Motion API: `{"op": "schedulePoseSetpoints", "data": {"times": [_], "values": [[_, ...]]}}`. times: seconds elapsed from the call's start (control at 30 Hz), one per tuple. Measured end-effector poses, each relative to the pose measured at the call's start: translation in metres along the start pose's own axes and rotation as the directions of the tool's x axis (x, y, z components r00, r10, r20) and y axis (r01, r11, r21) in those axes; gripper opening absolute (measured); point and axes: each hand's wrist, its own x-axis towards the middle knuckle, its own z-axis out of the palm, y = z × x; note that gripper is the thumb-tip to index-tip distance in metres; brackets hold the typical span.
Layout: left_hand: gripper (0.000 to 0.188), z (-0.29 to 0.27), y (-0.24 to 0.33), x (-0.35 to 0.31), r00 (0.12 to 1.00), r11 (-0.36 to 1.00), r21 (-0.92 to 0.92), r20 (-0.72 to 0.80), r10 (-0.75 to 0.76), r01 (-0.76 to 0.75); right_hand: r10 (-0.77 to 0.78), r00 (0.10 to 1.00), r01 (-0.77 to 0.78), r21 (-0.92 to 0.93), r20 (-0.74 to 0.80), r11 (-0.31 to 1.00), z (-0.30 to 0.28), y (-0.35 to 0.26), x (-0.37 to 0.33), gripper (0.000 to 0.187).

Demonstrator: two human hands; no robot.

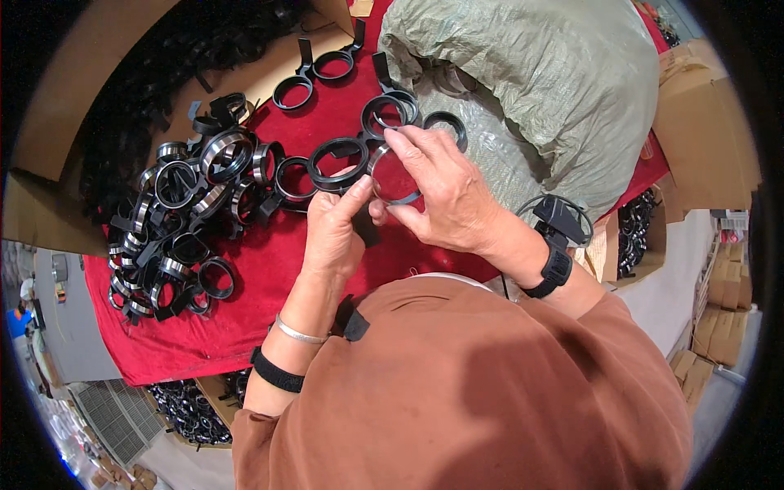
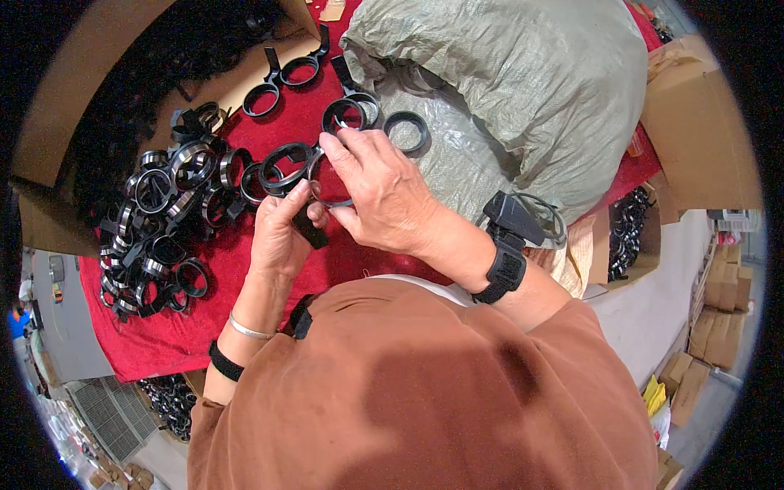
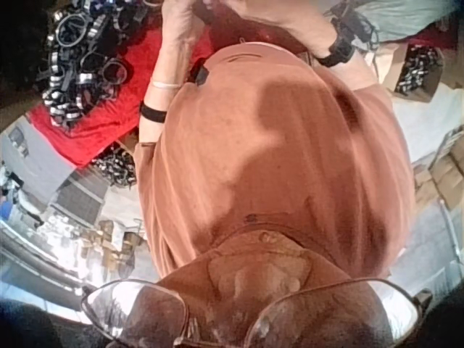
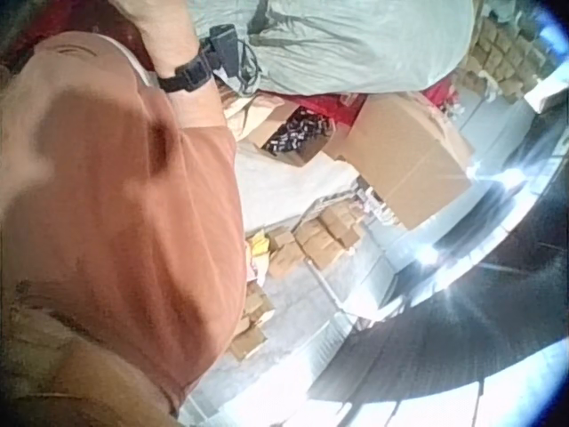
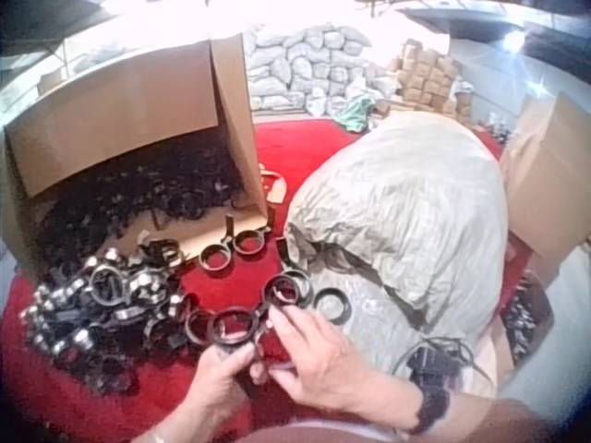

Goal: Assembling metal rings onto black plastic hose clamp bases.

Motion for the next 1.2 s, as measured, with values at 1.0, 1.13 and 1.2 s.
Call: {"op": "schedulePoseSetpoints", "data": {"times": [1.0, 1.13, 1.2], "values": [[0.043, 0.002, 0.01, -0.028, 0.985, 0.948, 0.295, 0.084, -0.149, 0.118, 0.052, 0.953, -0.165, 0.367, 0.299, 0.915, -0.012, 0.014, 0.005, 0.069], [0.043, 0.001, 0.008, -0.029, 0.986, 0.947, 0.299, 0.079, -0.145, 0.115, 0.047, 0.958, -0.151, 0.357, 0.285, 0.922, -0.01, 0.013, 0.004, 0.068], [0.043, 0.002, 0.008, -0.029, 0.986, 0.949, 0.295, 0.087, -0.142, 0.111, 0.042, 0.96, -0.144, 0.357, 0.278, 0.923, -0.009, 0.013, 0.002, 0.07]]}}
